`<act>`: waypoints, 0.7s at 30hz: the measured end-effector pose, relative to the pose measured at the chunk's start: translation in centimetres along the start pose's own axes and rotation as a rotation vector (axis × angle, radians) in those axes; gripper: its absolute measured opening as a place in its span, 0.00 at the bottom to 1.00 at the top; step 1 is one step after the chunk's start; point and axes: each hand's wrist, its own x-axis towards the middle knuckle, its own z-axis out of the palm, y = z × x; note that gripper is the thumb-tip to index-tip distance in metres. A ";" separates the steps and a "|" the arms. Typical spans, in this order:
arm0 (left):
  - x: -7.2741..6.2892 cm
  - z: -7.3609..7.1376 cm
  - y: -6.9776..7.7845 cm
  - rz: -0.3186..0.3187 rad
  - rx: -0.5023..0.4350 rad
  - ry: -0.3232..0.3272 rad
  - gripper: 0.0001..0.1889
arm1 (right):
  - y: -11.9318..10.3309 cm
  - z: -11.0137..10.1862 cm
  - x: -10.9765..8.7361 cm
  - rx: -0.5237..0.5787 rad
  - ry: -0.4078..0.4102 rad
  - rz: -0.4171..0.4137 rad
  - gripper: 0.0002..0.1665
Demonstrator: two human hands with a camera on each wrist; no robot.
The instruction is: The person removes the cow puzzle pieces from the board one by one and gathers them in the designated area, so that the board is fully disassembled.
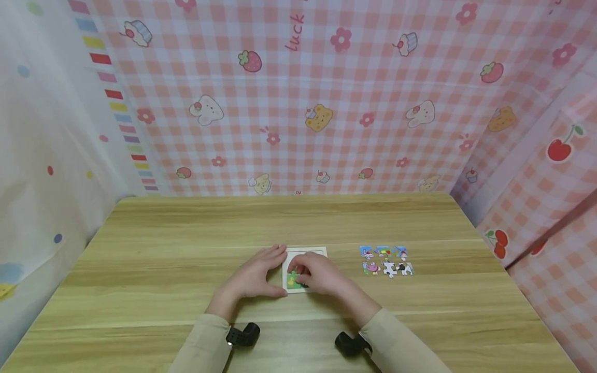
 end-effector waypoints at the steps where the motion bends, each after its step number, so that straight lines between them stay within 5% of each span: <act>1: 0.0 0.0 0.0 -0.001 0.000 -0.001 0.48 | 0.1 0.0 0.0 0.012 0.005 -0.004 0.09; 21: 0.0 0.0 -0.1 -0.005 -0.003 -0.003 0.48 | 0.4 -0.6 -0.6 0.164 0.019 -0.006 0.08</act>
